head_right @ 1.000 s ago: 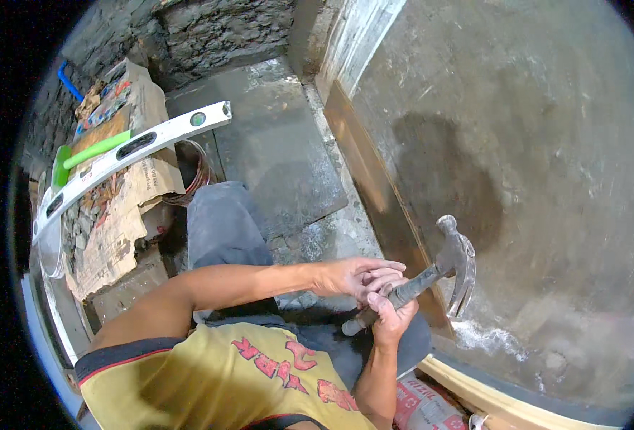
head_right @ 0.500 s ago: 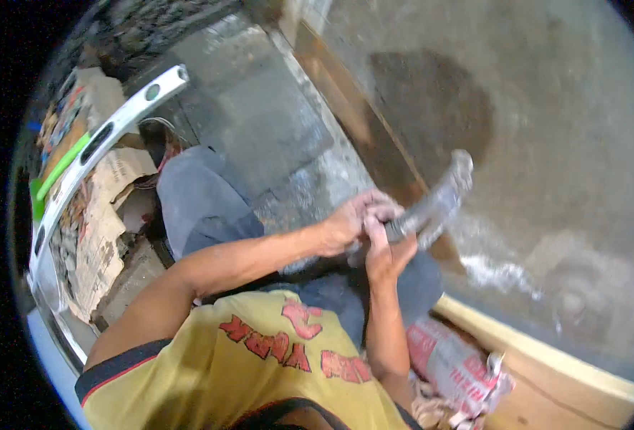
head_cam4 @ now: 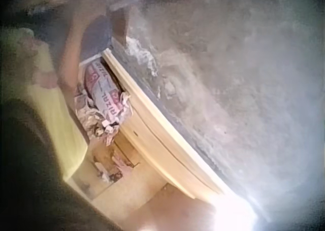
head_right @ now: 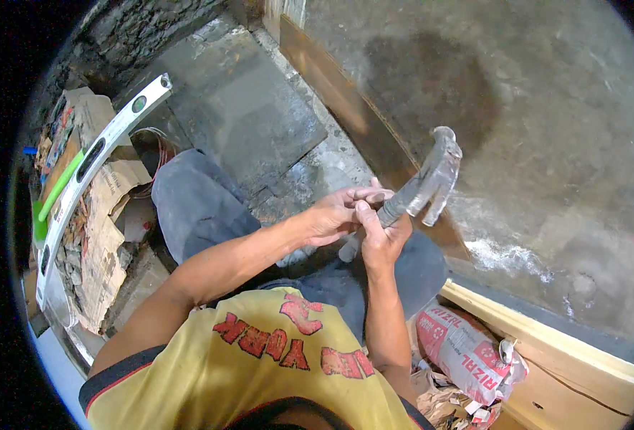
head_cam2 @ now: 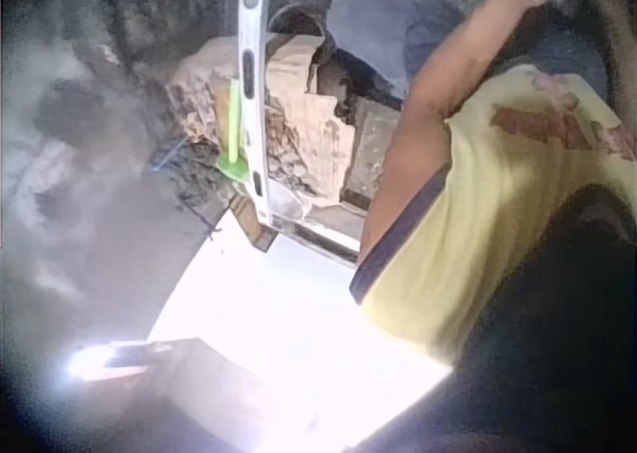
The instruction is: The person holds a wooden plank against a concrete wall, drills holes into the plank and wall using a power drill, checks the alignment with a spirit level, and retrieves screws from a container.
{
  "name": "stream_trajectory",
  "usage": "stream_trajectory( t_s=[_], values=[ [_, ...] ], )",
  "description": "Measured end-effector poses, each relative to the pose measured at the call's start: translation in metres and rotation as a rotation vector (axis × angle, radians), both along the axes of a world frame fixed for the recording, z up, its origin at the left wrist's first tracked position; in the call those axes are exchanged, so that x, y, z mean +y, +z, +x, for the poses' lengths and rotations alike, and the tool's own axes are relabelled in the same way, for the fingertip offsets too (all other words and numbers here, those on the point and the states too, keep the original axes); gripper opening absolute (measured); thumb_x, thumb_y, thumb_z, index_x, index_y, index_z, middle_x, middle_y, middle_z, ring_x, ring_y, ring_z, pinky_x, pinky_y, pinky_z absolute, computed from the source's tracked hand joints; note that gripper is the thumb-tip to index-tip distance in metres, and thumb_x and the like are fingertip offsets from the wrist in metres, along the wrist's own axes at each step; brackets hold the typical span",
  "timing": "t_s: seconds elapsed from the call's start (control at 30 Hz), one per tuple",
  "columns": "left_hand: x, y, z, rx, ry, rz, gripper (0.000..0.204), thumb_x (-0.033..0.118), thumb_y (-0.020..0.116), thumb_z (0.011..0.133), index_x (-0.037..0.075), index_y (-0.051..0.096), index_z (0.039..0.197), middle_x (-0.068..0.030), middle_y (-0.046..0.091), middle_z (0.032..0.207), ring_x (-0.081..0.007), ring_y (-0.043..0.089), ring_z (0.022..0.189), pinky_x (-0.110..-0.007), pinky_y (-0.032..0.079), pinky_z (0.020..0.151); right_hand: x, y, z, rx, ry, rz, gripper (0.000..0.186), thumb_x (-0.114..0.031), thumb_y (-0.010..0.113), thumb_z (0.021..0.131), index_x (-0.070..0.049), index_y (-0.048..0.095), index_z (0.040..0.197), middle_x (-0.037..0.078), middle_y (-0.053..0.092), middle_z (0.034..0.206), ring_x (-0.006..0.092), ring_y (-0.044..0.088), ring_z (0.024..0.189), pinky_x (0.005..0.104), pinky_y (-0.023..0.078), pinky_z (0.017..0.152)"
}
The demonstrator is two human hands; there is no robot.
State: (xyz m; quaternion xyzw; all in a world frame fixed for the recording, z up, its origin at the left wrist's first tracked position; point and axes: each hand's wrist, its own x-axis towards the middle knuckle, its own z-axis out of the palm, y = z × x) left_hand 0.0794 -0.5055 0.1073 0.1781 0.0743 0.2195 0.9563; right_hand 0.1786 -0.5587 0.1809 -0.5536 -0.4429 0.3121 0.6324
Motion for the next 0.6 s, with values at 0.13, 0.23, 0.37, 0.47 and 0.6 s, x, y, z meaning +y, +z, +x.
stream_trajectory(
  t_s=[0.13,0.23,0.37,0.47,0.6],
  values=[
    [-0.008,0.003,0.012,0.138,0.062,0.213,0.050,0.011,0.072,0.090,0.006,0.056,0.138,-0.0021,0.060,0.133,-0.0136,0.057,0.119,-0.030,0.045,0.102,-0.008,0.000,0.007,0.056,-0.010,0.020,0.022,-0.003,0.066,0.079,0.000,0.058,0.099,0.015,0.068,0.098,0.0302,0.069,0.100,0.0549,0.020,0.121],
    [-0.017,0.021,0.022,0.353,0.156,0.309,0.037,0.009,0.067,0.091,0.005,0.062,0.128,-0.0045,0.062,0.129,-0.0141,0.057,0.116,-0.031,0.045,0.101,-0.013,-0.001,0.012,-0.006,-0.059,0.021,0.023,-0.004,0.066,0.079,0.000,0.057,0.099,0.016,0.067,0.101,0.0312,0.068,0.105,0.0530,0.020,0.122],
    [-0.016,0.008,0.037,0.248,0.392,0.618,0.035,0.011,0.064,0.092,0.002,0.061,0.125,-0.0069,0.067,0.112,-0.0169,0.062,0.107,-0.033,0.048,0.097,-0.010,0.000,0.013,-0.100,-0.074,0.111,0.025,-0.006,0.066,0.079,0.000,0.058,0.101,0.017,0.067,0.108,0.0328,0.064,0.114,0.0500,0.024,0.120],
    [-0.016,0.015,0.044,0.162,0.426,0.658,0.029,0.017,0.059,0.098,0.004,0.056,0.124,-0.0052,0.067,0.102,-0.0158,0.062,0.100,-0.033,0.049,0.093,-0.004,0.003,0.014,-0.106,-0.111,0.124,0.026,-0.007,0.068,0.077,-0.001,0.060,0.102,0.018,0.067,0.114,0.0326,0.062,0.116,0.0502,0.025,0.119],
    [0.015,0.003,0.037,0.532,0.458,0.684,0.018,0.024,0.054,0.103,0.010,0.058,0.112,-0.0010,0.058,0.077,-0.0104,0.054,0.063,-0.030,0.045,0.055,-0.011,0.018,0.021,-0.074,-0.205,0.110,0.029,-0.007,0.070,0.077,0.002,0.061,0.103,0.021,0.066,0.117,0.0332,0.060,0.118,0.0497,0.030,0.116]
  ],
)
